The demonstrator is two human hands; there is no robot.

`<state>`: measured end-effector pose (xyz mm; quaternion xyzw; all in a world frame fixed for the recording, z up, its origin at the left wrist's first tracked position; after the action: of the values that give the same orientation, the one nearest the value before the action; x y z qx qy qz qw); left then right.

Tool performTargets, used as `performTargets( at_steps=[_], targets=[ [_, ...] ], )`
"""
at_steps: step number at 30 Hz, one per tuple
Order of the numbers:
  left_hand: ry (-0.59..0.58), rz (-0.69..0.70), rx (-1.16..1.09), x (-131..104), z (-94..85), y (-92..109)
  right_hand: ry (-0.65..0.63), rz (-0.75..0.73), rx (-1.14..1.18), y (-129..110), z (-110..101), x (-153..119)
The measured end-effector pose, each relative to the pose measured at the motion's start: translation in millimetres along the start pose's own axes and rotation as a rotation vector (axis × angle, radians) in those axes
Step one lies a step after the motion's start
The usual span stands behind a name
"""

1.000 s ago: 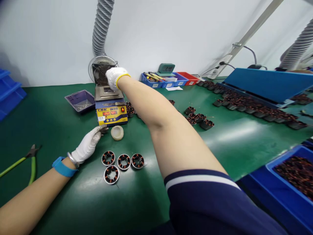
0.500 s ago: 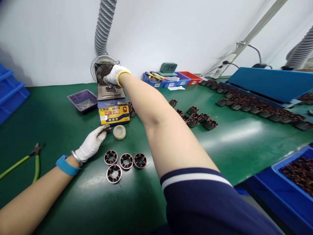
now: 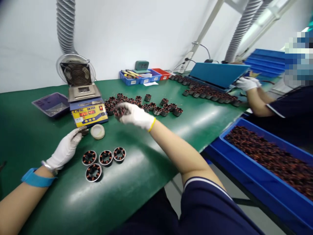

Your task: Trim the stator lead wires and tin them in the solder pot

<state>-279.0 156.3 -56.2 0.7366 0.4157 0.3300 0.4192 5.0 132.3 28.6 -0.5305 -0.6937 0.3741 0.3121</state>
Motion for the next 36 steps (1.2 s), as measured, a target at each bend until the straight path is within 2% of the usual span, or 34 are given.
performTargets(
  at_steps=[2,5,7,9,10,12,14,15,17,21,22,24,26,27,29,31,33,35,36],
  targets=[
    [0.005,-0.023,0.015,0.2,-1.3,-1.2,-0.035,0.009,-0.088,22.7,14.5,-31.5],
    [0.017,-0.04,0.029,0.2,-2.9,-2.5,-0.116,0.034,-0.247,41.2,28.4,-60.1],
    [0.025,-0.043,0.033,0.0,-3.7,-3.2,-0.26,0.009,-0.225,44.7,28.4,-67.9],
    [0.036,-0.048,0.036,-0.3,-4.5,-3.9,-0.36,-0.08,-0.126,42.7,18.4,-66.9],
    [0.042,-0.052,0.042,-0.5,-5.0,-4.0,-0.336,-0.119,-0.098,41.3,9.8,-62.5],
    [0.057,-0.06,0.059,-0.7,-5.9,-3.2,-0.111,-0.111,-0.205,40.9,-10.2,-47.0],
    [0.075,-0.064,0.078,-0.8,-6.4,-1.0,0.122,-0.037,-0.519,42.0,-22.2,-27.8],
    [0.083,-0.066,0.082,-0.9,-6.4,0.3,0.173,-0.005,-0.684,43.0,-22.9,-17.9],
    [0.089,-0.075,0.075,-1.2,-5.6,2.3,0.19,0.02,-0.899,45.9,-17.3,-0.8],
    [0.097,-0.096,-0.005,-2.3,-5.0,2.5,0.221,0.048,-0.958,46.2,-5.4,10.1],
    [0.137,-0.096,-0.034,-2.9,-6.4,3.3,0.231,0.045,-0.962,41.6,-3.3,8.2],
    [0.29,-0.087,-0.097,-5.2,-11.3,9.0,0.251,-0.029,-0.932,22.8,3.4,2.2],
    [0.436,-0.068,-0.178,-9.1,-14.6,21.8,0.248,-0.223,-0.838,-8.6,17.8,-4.4],
    [0.451,-0.064,-0.235,-11.2,-13.7,30.2,0.22,-0.352,-0.775,-27.6,28.5,-7.5],
    [0.326,-0.091,-0.387,-14.7,-5.9,48.3,0.098,-0.558,-0.679,-65.1,53.8,-12.8],
    [0.19,-0.161,-0.547,-20.2,3.4,63.3,-0.021,-0.616,-0.62,-94.7,74.8,-15.9],
    [0.204,-0.222,-0.637,-27.2,5.8,72.3,-0.101,-0.572,-0.454,-111.1,82.7,-15.9],
    [0.207,-0.286,-0.673,-32.8,4.5,76.7,-0.166,-0.471,-0.144,-112.9,77.2,-11.7],
    [0.168,-0.317,-0.686,-34.4,4.0,78.3,-0.192,-0.408,0.017,-109.3,71.7,-8.1]
  ],
)
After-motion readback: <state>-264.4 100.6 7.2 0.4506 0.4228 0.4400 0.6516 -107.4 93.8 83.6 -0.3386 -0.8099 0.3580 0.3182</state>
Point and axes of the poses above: each hand's wrist, its own x-axis towards the middle knuckle, its own z-axis out of the palm, y = z × x, the point moved 3 cm from there along x, towards the middle knuckle, and after that the axes turned 7 degrees about -y, right-handed, at the moved point
